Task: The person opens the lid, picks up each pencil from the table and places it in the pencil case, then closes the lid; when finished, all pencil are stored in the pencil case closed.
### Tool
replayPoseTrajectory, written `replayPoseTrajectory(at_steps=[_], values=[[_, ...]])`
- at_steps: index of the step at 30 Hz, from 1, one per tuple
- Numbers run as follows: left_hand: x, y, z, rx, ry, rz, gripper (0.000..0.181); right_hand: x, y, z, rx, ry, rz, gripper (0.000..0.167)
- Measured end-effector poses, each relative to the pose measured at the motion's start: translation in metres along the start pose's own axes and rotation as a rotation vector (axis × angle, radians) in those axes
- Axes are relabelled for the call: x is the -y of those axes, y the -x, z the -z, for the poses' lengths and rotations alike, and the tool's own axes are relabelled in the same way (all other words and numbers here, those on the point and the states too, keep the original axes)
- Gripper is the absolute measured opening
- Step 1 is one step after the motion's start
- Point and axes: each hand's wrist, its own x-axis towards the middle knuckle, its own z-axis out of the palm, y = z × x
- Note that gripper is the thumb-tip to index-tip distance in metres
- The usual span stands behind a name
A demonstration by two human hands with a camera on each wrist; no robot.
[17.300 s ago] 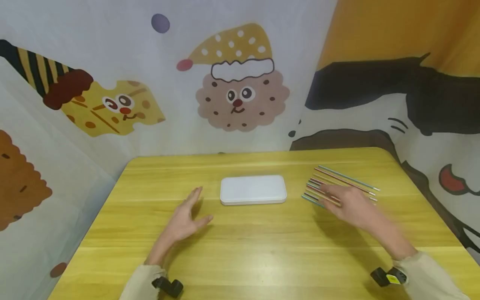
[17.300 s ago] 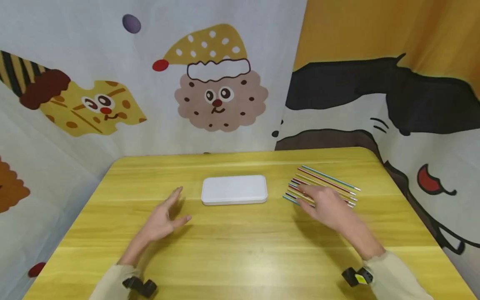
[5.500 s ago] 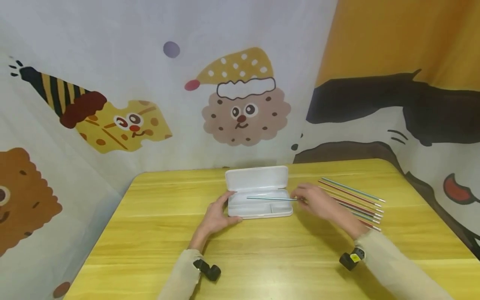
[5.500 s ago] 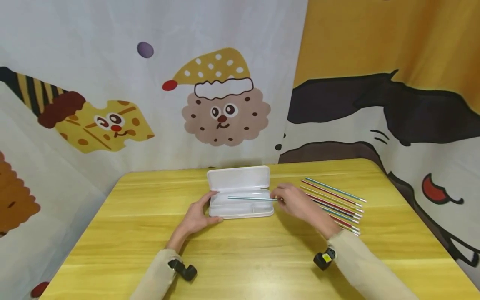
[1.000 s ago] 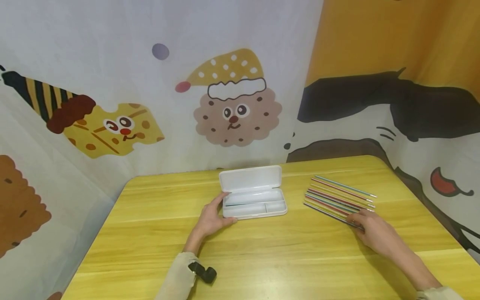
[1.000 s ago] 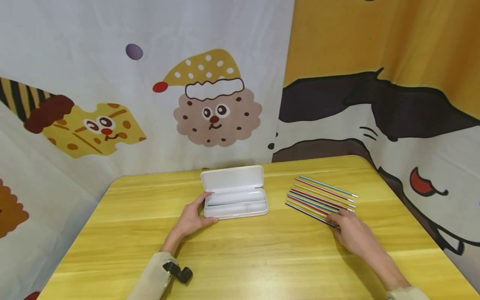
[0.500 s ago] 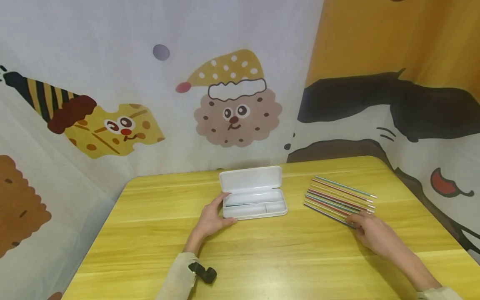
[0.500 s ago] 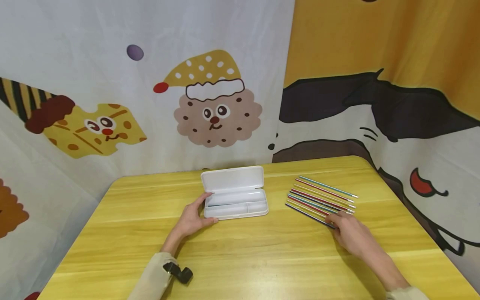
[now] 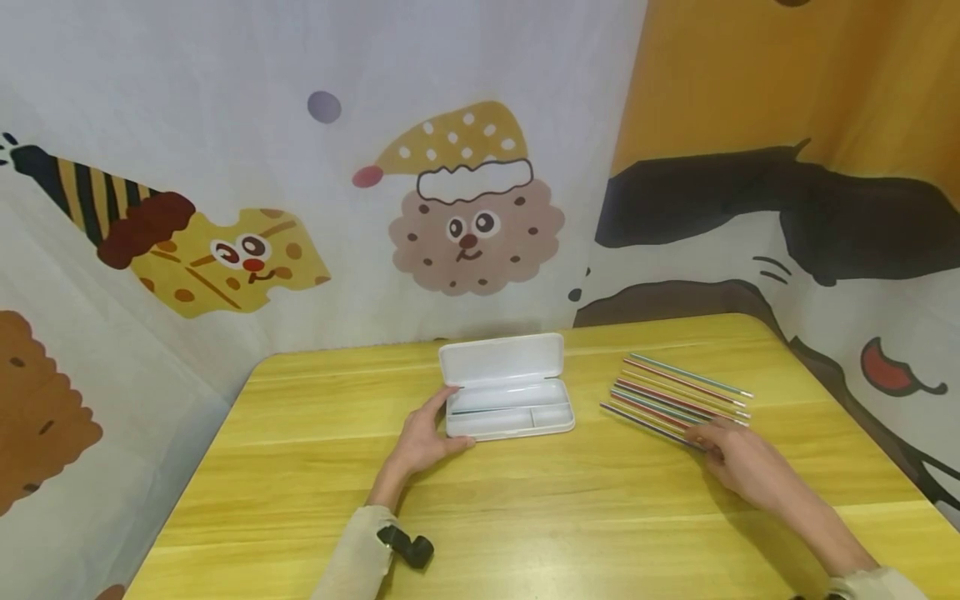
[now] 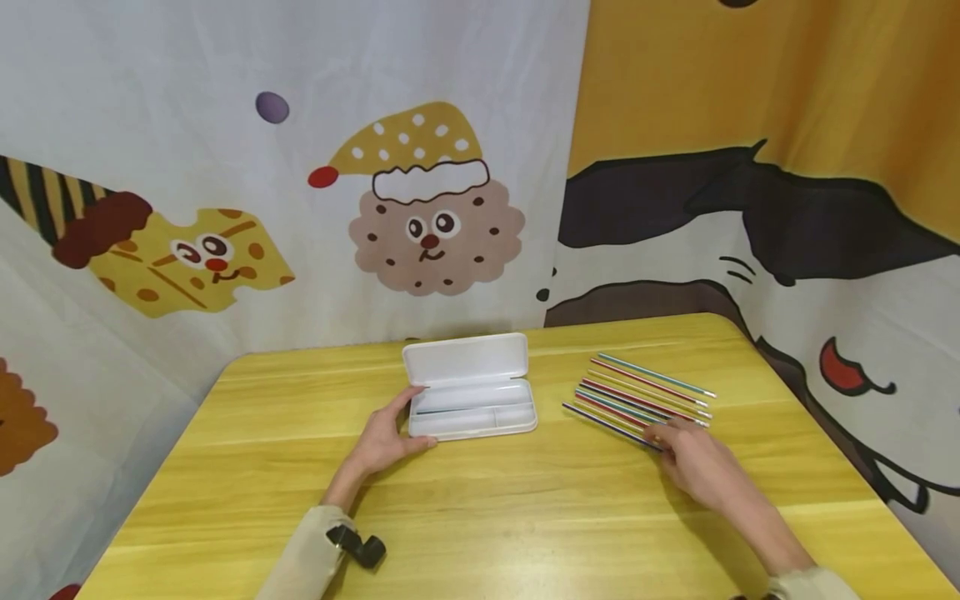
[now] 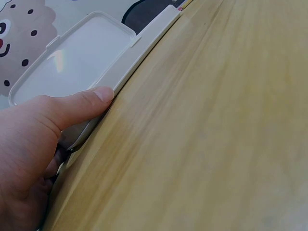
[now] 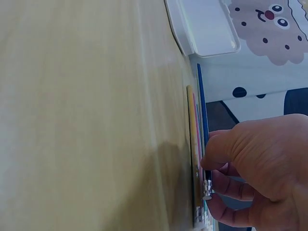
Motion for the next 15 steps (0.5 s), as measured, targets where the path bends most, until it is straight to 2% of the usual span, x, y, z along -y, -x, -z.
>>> replayPoseTrajectory(at_steps=[6, 15], values=[[-0.001, 0.0, 0.0, -0.003, 0.007, -0.002, 0.086, 0.007, -0.013, 0.0, 0.033, -0.015, 0.003, 0.04], [-0.001, 0.0, 0.0, -0.002, 0.022, 0.0, 0.087, 0.016, -0.032, -0.003, 0.033, -0.017, 0.047, 0.04]])
